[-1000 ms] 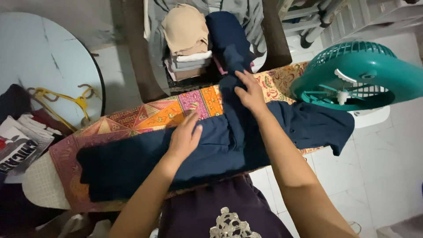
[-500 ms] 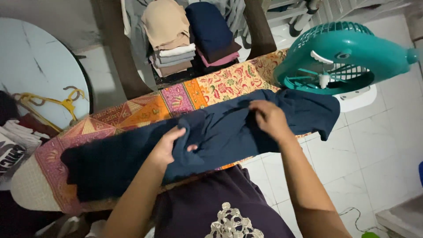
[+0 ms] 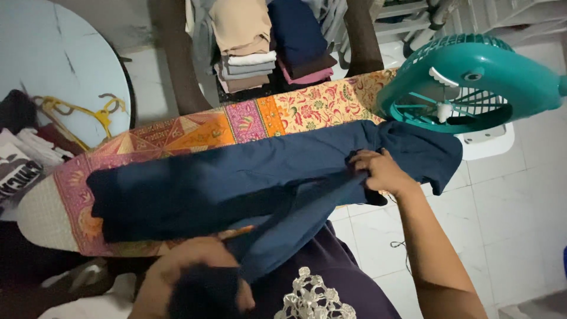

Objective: The person folds a dark blue long-sleeved shirt on a patterned ironing board, smoothing and aligning the fabric, then places the folded shirt on a nearby table. The person then picks up a light-colored garment from a pile and begins to unfold it on the ironing board.

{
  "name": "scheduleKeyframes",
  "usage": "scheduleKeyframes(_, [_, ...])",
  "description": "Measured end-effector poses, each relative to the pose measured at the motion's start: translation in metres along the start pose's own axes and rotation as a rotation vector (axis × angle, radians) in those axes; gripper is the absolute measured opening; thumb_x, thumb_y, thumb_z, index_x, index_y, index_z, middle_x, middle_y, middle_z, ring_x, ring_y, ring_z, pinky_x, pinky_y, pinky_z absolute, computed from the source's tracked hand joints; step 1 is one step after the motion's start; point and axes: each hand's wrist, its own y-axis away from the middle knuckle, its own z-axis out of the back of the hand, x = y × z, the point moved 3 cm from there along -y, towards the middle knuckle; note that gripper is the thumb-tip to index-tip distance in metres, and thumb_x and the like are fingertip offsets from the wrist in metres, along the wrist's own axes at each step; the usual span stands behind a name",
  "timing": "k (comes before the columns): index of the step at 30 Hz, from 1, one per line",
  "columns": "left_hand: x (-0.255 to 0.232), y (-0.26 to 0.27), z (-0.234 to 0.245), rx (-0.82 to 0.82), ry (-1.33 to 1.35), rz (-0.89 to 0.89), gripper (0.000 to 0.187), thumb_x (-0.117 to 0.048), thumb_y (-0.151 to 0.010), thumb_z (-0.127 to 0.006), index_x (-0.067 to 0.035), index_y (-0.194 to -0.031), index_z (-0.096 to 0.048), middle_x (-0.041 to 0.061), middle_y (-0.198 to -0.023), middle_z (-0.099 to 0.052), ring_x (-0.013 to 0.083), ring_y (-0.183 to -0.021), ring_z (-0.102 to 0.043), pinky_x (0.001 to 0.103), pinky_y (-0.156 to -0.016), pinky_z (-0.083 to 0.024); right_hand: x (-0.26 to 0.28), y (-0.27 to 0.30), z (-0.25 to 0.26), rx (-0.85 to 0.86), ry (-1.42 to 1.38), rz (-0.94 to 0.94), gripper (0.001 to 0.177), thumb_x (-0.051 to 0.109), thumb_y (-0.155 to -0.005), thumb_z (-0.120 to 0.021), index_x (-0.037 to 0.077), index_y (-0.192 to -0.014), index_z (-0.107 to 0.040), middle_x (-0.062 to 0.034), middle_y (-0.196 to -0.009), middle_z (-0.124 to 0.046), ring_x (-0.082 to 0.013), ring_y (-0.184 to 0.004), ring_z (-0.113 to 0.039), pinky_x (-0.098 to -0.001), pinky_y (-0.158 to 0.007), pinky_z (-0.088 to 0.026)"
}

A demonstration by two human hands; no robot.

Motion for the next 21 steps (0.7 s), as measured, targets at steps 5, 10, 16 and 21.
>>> scheduleKeyframes(5, [0.069, -0.048, 0.073, 0.666, 0.663, -0.479, 0.027, -0.028, -0.099, -0.070, -0.001, -0.102, -0.065, 0.020, -0.101, -0.073, 0.0400, -0.095, -0.070, 0.064, -0.099, -0.045, -0.010, 0.002, 0.013, 0.111, -0.162, -0.092, 0.044, 0.007, -0.058, -0.060, 0.009, -0.100, -0.075, 0.0045, -0.120, -0.075, -0.0220, -0.101, -0.068, -0.0426, -0.095, -0.043])
scheduleKeyframes(10, [0.146, -0.029, 0.172, -0.189, 0.808, -0.621, 0.041, -0.007, -0.072, -0.070, -0.013, -0.113, -0.067, 0.012, -0.129, -0.068, 0.0303, -0.112, -0.060, 0.058, -0.103, -0.043, -0.011, -0.006, 0.015, 0.076, -0.231, -0.250, 0.026, 0.018, -0.079, -0.067, 0.006, -0.100, -0.077, -0.0062, -0.083, -0.078, -0.0238, -0.070, -0.065, -0.0324, -0.072, -0.053])
scheduleKeyframes(16, [0.294, -0.016, 0.299, -0.804, 0.613, -0.356, 0.031, -0.021, -0.103, -0.054, -0.022, -0.134, -0.046, 0.007, -0.154, -0.049, 0.0273, -0.131, -0.050, 0.052, -0.111, -0.038, -0.019, -0.022, 0.003, -0.007, 0.069, -0.296, 0.034, 0.048, -0.087, -0.067, 0.033, -0.117, -0.072, -0.0087, -0.110, -0.080, -0.0397, -0.108, -0.072, -0.0538, -0.093, -0.055])
scheduleKeyframes(21, [0.279, -0.011, 0.308, -1.284, -0.133, -0.108, 0.041, -0.009, -0.088, -0.074, -0.024, -0.125, -0.065, -0.002, -0.122, -0.070, 0.0139, -0.098, -0.068, 0.022, -0.072, -0.060, -0.021, -0.028, -0.001, -0.004, 0.160, -0.257, 0.040, 0.046, -0.086, -0.068, 0.027, -0.121, -0.072, -0.0132, -0.111, -0.080, -0.0428, -0.108, -0.072, -0.0556, -0.094, -0.055])
